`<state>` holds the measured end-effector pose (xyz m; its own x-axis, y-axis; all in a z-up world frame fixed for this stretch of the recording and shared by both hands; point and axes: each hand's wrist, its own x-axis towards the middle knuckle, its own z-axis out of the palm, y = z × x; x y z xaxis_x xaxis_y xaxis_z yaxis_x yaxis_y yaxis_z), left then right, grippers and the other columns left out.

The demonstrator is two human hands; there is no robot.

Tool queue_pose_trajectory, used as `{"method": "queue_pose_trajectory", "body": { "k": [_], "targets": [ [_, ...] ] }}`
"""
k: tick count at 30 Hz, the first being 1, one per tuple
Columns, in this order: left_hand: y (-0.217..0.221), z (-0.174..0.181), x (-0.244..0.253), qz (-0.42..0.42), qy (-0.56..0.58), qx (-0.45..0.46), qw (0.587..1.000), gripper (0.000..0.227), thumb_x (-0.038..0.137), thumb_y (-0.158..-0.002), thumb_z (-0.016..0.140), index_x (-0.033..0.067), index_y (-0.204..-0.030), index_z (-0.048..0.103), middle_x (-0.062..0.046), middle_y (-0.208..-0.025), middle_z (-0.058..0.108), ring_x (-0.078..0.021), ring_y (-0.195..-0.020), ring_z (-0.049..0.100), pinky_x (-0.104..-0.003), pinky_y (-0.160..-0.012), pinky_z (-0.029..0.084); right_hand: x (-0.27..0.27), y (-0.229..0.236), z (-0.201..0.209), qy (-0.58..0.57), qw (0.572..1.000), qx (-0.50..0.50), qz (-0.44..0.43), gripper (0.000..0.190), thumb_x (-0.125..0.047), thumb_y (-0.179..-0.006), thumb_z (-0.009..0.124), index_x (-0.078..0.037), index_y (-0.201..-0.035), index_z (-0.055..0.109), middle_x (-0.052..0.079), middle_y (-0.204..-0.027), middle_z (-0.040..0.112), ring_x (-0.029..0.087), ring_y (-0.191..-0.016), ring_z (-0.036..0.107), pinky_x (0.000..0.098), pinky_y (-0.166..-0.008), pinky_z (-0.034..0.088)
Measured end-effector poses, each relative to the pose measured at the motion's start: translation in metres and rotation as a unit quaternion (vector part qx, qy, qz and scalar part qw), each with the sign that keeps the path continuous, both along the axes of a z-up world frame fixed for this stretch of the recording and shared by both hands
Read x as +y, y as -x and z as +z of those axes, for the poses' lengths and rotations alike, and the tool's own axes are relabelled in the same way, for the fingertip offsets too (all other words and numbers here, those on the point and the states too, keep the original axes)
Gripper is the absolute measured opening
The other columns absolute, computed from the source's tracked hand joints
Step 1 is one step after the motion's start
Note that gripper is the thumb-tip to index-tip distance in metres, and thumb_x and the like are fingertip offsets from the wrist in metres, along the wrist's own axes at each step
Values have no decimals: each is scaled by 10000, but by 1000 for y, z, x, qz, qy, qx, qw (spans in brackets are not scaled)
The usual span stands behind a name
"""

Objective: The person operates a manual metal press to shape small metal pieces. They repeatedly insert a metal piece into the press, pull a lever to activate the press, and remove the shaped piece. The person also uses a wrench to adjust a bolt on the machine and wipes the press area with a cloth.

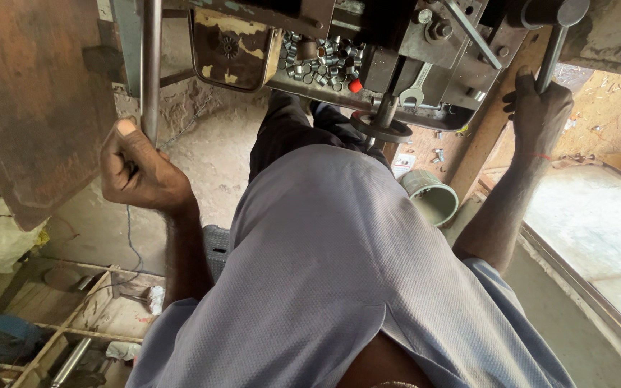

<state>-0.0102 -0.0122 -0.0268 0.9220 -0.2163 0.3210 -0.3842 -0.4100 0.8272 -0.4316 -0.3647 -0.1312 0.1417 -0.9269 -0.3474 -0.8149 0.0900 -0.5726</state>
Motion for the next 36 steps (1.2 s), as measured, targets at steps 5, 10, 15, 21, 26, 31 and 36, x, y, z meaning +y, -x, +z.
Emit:
{"method": "queue_pose_trajectory", "body": {
  "k": [5,10,15,21,26,31,36],
  "targets": [
    [-2,-3,2,0,-2,-10,1000,221,109,-1100,649,-62,-981,720,-24,-682,563,-62,-504,438,-251,-442,283,0,0,-2,3,1000,6,-2,407,-318,-1091,671,23,-882,746,112,-726,735,134,-572,715,288,-525,587],
    [-6,-9,6,-10,-5,-32,999,237,100,-1107,647,-46,-931,709,-20,-647,546,-75,-487,444,-257,-449,289,1,4,-2,2,1000,4,-6,365,-300,-1074,672,18,-924,771,108,-743,744,132,-562,703,286,-519,567],
    [-8,-5,5,-6,-18,-48,999,234,94,-1099,655,-74,-951,722,-55,-691,567,-98,-521,461,-272,-477,300,1,-2,2,8,1000,20,-3,368,-292,-1063,652,16,-901,771,96,-743,752,126,-586,719,284,-529,569],
    [-9,-5,5,0,-16,-36,999,258,105,-1099,646,-89,-934,686,-68,-725,585,-99,-512,480,-261,-447,334,3,-10,10,20,999,30,2,429,-368,-1089,681,-13,-872,787,83,-706,737,132,-575,707,283,-533,552],
    [-7,-3,7,-10,-22,-25,999,260,115,-1111,630,-85,-954,684,-71,-751,598,-97,-522,502,-253,-441,354,2,-10,9,28,998,48,-1,442,-377,-1086,692,-18,-844,785,69,-695,731,128,-589,713,299,-569,565],
    [-4,1,5,-3,-35,-21,999,275,126,-1125,626,-73,-945,684,-56,-694,561,-106,-530,488,-263,-483,340,6,-6,7,115,992,36,26,362,-337,-1058,750,10,-957,726,91,-798,719,203,-728,704,373,-671,526],
    [-9,1,1,-3,2,-12,1000,295,139,-1082,644,-58,-861,649,-50,-628,543,-104,-477,474,-252,-439,341,41,-5,5,492,869,-6,56,163,-67,-1045,747,37,-1148,675,175,-1015,737,321,-872,652,456,-804,513]
  ]
}}
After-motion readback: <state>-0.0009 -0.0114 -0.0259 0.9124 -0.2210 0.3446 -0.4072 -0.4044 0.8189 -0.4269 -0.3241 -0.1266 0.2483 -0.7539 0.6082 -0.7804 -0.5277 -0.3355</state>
